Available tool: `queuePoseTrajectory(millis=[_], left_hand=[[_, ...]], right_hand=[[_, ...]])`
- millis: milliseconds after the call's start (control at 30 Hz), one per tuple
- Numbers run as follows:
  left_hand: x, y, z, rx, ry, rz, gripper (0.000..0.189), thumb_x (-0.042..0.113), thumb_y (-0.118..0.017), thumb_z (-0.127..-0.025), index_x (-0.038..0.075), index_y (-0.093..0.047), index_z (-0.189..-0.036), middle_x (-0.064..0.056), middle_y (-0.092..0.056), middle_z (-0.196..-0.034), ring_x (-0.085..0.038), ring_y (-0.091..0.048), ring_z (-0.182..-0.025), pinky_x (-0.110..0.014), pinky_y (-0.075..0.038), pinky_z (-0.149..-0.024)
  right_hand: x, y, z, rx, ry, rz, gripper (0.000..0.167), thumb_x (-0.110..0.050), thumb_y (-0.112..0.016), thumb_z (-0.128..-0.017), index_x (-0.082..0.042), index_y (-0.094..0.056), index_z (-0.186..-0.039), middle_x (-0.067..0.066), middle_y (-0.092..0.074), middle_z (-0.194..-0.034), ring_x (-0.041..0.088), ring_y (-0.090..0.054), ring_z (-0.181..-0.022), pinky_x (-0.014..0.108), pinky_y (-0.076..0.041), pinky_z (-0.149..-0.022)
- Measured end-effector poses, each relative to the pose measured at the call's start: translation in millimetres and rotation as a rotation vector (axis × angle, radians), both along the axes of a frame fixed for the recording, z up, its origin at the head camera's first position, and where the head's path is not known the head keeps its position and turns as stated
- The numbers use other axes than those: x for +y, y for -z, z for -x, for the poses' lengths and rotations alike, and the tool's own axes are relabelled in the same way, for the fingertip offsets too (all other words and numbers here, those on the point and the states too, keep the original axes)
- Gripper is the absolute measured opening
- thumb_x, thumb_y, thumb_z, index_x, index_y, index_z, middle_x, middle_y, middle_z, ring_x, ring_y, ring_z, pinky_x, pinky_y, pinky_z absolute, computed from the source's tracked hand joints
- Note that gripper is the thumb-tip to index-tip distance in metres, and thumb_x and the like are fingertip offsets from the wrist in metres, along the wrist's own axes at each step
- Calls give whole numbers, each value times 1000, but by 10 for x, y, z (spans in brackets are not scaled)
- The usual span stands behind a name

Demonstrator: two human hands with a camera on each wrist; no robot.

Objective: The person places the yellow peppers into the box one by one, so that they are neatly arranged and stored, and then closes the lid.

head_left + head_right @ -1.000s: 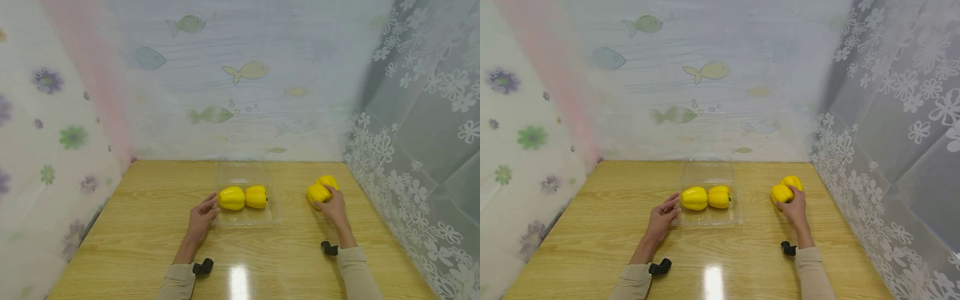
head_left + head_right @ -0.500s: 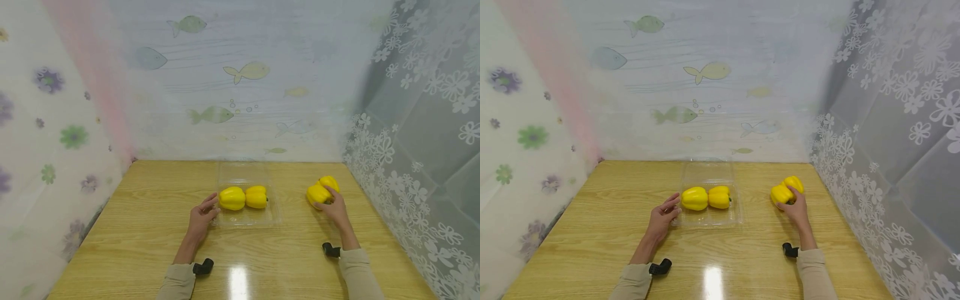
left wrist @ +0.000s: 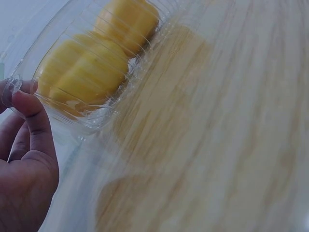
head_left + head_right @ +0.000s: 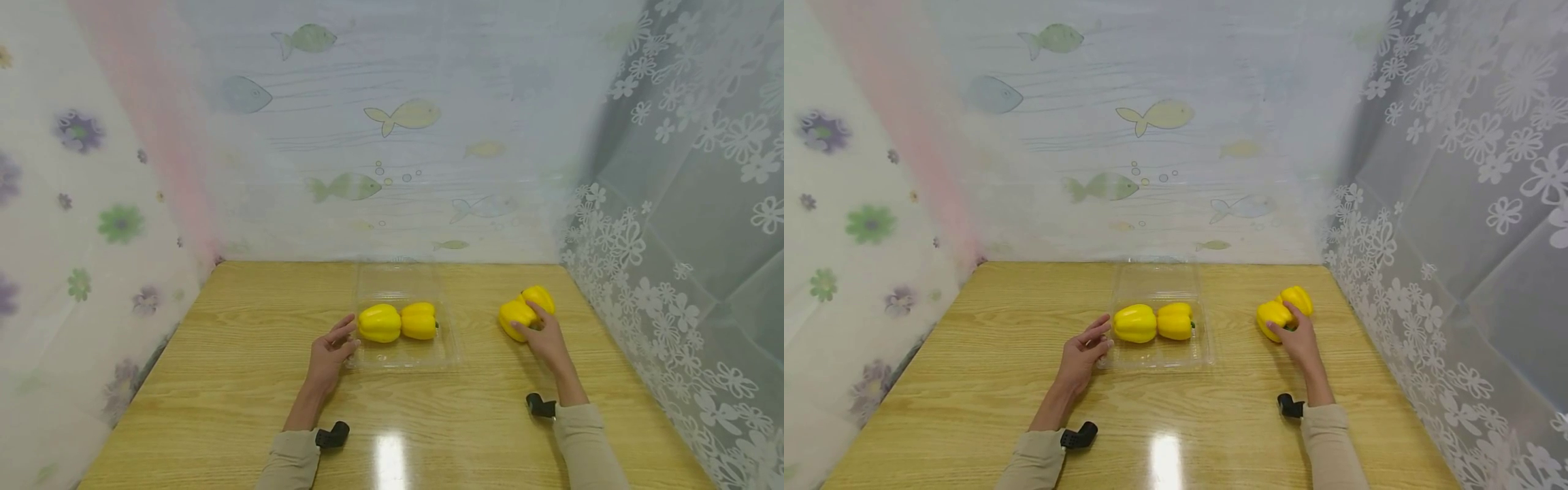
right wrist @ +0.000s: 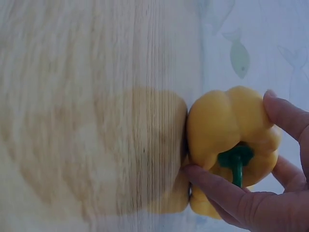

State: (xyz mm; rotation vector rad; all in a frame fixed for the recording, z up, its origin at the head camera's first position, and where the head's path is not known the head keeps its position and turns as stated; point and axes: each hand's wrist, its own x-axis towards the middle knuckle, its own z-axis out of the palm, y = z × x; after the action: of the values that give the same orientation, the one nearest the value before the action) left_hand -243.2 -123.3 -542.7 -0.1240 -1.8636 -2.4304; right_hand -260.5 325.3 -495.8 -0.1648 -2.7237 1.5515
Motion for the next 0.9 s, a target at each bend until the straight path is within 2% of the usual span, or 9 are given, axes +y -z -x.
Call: queuePoseTrajectory(millis=[267,633,900], left_hand=[[7,16,-3,-4,-2,0,38,-12,-66,-90,-14,-62,-128,-17,-51,-152,-9,-55,-91,-15,-48,-64],[-9,-17,-9,-2,12,-12,38,-12,-66,-90,-15,-62,-128,-12,-52,-152,-10,-54,-91,-16,-47,-63],[-1,-3,-12,-13,10,-19,38,-13,-65,-91,-14,-63,-128,-11,-52,-151,-12,-54,-93,-16,-48,-64]], right_hand=[[9,-27,-24,-27,-3,1,82,-29,-65,-101,-6,-17,-163,32,-9,-165,52,-13,-151,64,-23,-118],[26,-11,-22,1,-43,21,78,-25,-63,-102,-5,-19,-163,32,-10,-165,51,-12,-151,64,-24,-118],[28,3,-40,9,-30,17,80,-26,-64,-102,-4,-17,-163,34,-12,-164,53,-18,-149,63,-31,-115]])
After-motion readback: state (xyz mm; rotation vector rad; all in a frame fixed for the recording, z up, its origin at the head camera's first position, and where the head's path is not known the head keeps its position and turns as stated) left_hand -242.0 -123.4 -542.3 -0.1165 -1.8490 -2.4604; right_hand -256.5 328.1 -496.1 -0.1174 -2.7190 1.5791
